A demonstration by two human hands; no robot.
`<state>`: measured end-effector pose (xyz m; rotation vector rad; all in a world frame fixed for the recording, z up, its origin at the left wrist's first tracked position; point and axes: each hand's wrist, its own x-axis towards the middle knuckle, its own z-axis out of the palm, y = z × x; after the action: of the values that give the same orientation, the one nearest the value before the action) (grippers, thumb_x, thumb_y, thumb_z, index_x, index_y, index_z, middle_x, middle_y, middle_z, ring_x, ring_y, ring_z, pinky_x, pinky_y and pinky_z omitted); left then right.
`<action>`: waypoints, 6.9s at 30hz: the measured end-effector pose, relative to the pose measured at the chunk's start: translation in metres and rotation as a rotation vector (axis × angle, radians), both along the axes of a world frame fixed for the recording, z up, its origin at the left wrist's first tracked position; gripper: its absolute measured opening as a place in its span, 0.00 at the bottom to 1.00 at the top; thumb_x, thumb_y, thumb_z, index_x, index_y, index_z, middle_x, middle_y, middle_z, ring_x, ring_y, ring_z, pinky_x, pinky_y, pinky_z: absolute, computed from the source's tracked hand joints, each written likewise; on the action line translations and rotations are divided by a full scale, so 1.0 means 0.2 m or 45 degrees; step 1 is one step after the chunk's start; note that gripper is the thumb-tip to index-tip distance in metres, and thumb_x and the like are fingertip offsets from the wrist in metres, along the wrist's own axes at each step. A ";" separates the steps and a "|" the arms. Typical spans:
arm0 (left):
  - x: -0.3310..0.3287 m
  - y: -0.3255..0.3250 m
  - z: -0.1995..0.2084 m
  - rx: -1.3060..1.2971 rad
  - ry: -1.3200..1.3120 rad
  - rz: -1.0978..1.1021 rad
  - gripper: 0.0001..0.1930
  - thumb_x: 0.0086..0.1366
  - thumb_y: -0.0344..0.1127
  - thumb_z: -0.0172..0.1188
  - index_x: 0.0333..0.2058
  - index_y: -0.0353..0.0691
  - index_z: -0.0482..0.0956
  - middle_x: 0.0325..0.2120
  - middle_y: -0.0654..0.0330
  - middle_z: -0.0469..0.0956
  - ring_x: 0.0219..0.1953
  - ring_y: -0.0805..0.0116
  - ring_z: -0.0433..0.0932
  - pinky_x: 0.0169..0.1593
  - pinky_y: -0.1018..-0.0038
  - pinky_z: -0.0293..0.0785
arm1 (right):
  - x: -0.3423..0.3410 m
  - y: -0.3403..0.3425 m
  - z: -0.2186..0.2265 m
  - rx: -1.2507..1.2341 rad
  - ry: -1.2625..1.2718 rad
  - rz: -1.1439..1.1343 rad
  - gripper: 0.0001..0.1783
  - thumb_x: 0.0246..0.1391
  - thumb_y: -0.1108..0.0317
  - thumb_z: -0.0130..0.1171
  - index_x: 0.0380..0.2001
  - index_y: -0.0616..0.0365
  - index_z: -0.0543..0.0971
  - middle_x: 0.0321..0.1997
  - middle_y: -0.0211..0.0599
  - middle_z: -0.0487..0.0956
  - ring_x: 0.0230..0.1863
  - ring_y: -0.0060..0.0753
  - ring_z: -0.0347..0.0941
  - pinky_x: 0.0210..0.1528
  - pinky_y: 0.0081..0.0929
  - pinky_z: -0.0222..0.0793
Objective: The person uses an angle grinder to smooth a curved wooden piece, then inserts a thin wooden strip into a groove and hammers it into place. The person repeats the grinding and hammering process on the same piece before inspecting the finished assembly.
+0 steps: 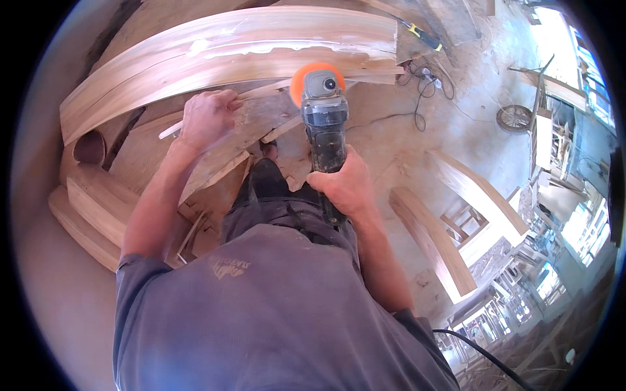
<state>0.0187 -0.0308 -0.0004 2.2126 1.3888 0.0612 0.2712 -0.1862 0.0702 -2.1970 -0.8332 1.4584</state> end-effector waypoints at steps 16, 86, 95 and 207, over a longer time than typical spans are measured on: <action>0.00 -0.03 -0.02 0.053 -0.032 -0.007 0.09 0.67 0.37 0.62 0.28 0.40 0.80 0.25 0.45 0.82 0.32 0.41 0.83 0.36 0.50 0.76 | 0.36 -0.02 0.02 0.090 0.045 -0.305 0.13 0.36 0.67 0.73 0.25 0.61 0.81 0.24 0.30 0.79 0.24 0.24 0.74 0.28 0.29 0.70; 0.01 -0.07 -0.01 0.092 -0.029 -0.002 0.08 0.66 0.37 0.62 0.30 0.40 0.80 0.24 0.43 0.81 0.31 0.39 0.82 0.35 0.47 0.75 | 0.45 -0.03 -0.03 0.076 0.046 -0.323 0.12 0.42 0.68 0.70 0.30 0.63 0.81 0.26 0.35 0.81 0.24 0.30 0.79 0.29 0.30 0.74; -0.07 -0.10 0.01 -0.067 -0.163 0.020 0.09 0.69 0.35 0.59 0.32 0.36 0.79 0.22 0.42 0.76 0.27 0.43 0.77 0.34 0.54 0.72 | 0.81 -0.09 -0.08 0.279 0.333 -0.680 0.13 0.48 0.69 0.65 0.34 0.68 0.80 0.28 0.43 0.82 0.26 0.37 0.82 0.30 0.34 0.80; 2.05 0.14 0.53 -0.803 -1.299 1.462 0.20 0.81 0.45 0.50 0.33 0.37 0.77 0.23 0.70 0.67 0.25 0.80 0.61 0.28 0.79 0.58 | 2.21 2.42 -0.92 1.405 -1.177 1.799 0.34 0.60 0.70 0.54 0.71 0.41 0.70 0.55 0.47 0.71 0.54 0.50 0.69 0.55 0.45 0.67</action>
<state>0.4282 -0.0028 0.1065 0.4727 1.4933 0.8608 0.7136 0.2968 -0.1138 -1.0882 -2.8591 -0.1611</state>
